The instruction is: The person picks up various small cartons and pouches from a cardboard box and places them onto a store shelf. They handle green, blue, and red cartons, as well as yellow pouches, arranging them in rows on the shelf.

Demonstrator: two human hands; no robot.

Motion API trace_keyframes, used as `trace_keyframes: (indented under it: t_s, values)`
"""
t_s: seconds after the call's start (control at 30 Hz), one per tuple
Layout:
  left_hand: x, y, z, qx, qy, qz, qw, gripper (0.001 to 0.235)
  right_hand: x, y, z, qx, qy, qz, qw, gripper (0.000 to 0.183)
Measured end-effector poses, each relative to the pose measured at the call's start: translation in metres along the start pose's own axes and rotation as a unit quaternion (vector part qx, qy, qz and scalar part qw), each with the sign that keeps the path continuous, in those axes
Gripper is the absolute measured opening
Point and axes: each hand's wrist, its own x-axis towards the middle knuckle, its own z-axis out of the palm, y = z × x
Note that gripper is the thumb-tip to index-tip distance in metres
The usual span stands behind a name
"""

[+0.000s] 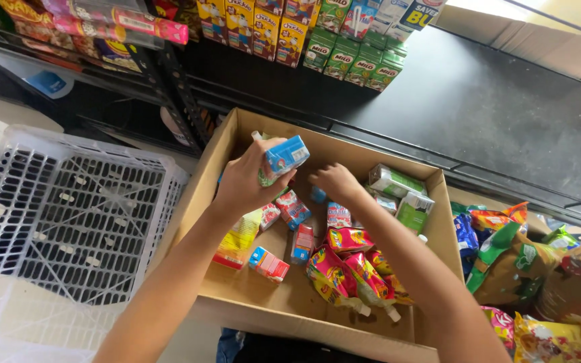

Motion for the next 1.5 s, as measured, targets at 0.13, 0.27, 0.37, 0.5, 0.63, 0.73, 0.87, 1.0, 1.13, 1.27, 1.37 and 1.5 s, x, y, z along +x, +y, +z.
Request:
trace_keyframes:
  t_s: [0.13,0.27,0.37,0.5,0.63,0.73,0.87,1.0,1.13,1.27,1.37,1.5]
  values:
    - [-0.001,-0.003,-0.003,-0.011,-0.003,0.01,1.0,0.053,-0.058,0.015,-0.113,0.328,0.07,0.125,0.934,0.048]
    - [-0.001,0.0,-0.003,-0.008,-0.032,0.035,0.999,0.056,-0.119,0.008,-0.184,0.495,0.283,0.163,0.805,0.052]
    - [0.0,0.007,0.001,-0.011,-0.054,0.039,0.998,0.057,-0.145,0.004,-0.213,0.527,0.355,0.159,0.756,0.059]
    - [-0.002,0.02,0.006,-0.001,-0.089,0.059,0.994,0.058,-0.156,-0.001,-0.221,0.507,0.401,0.128,0.752,0.058]
    - [0.0,0.025,0.01,-0.018,-0.108,0.126,0.986,0.069,-0.159,-0.005,-0.213,0.521,0.397,0.112,0.747,0.057]
    - [0.0,0.025,0.011,-0.024,-0.119,0.142,0.982,0.075,-0.159,-0.005,-0.21,0.509,0.403,0.104,0.753,0.056]
    - [-0.001,0.02,0.011,-0.021,-0.124,0.142,0.982,0.075,-0.157,-0.005,-0.206,0.484,0.433,0.095,0.754,0.056]
    - [-0.002,0.016,0.013,-0.022,-0.116,0.148,0.982,0.075,-0.156,-0.005,-0.202,0.469,0.458,0.07,0.752,0.058]
    - [-0.002,0.015,0.013,-0.02,-0.119,0.147,0.982,0.074,-0.154,-0.012,-0.185,0.587,0.443,0.072,0.673,0.059]
    - [-0.003,0.014,0.011,-0.022,-0.114,0.147,0.982,0.073,-0.158,-0.006,-0.156,0.892,0.318,0.101,0.304,0.057]
    - [-0.001,0.015,0.008,-0.026,-0.113,0.147,0.982,0.072,-0.157,-0.002,-0.16,0.95,0.257,0.101,0.148,0.053]
    - [0.0,0.015,0.006,-0.023,-0.119,0.143,0.982,0.073,-0.158,0.001,-0.149,0.96,0.245,0.086,0.102,0.05]
